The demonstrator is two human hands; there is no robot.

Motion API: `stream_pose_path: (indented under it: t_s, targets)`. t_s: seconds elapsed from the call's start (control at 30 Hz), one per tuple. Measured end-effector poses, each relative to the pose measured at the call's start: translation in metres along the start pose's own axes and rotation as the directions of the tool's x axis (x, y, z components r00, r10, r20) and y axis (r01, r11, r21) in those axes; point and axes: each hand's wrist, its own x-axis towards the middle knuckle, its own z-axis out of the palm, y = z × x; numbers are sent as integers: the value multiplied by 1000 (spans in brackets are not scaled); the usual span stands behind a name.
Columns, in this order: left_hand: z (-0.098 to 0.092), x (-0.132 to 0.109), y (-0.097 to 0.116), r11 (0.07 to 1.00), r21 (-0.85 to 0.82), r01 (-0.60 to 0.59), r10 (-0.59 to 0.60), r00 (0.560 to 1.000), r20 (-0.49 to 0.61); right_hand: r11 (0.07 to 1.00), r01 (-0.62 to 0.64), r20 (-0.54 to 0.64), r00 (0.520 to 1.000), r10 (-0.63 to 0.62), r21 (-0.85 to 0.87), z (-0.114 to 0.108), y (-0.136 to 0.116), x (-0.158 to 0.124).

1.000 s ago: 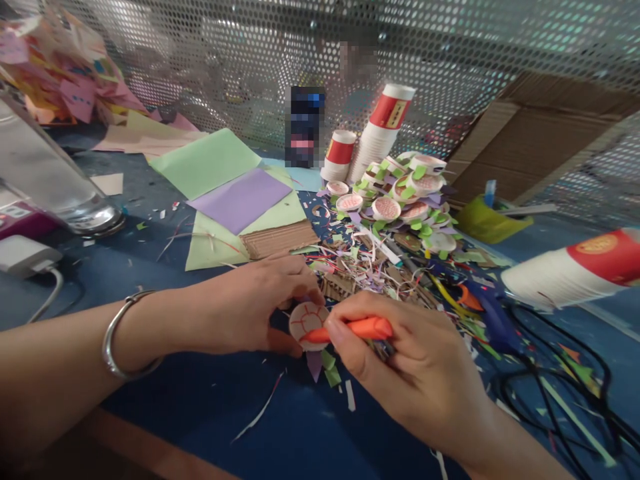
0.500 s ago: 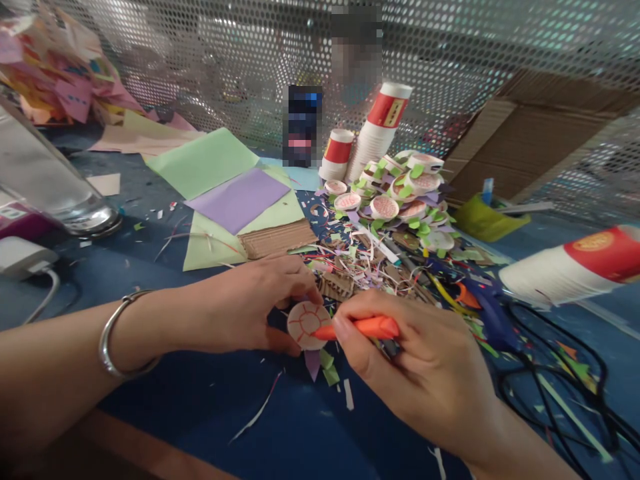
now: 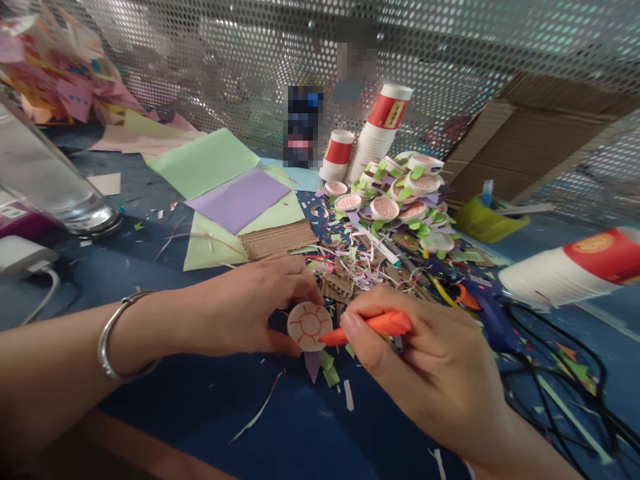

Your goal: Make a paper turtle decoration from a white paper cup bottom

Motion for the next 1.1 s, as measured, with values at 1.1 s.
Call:
stream_pose_path:
  t_s: [1.1]
  targets:
    - [6, -3, 4, 993, 59, -102, 108, 988, -114, 996, 75, -78, 994, -79, -57, 6, -1, -5]
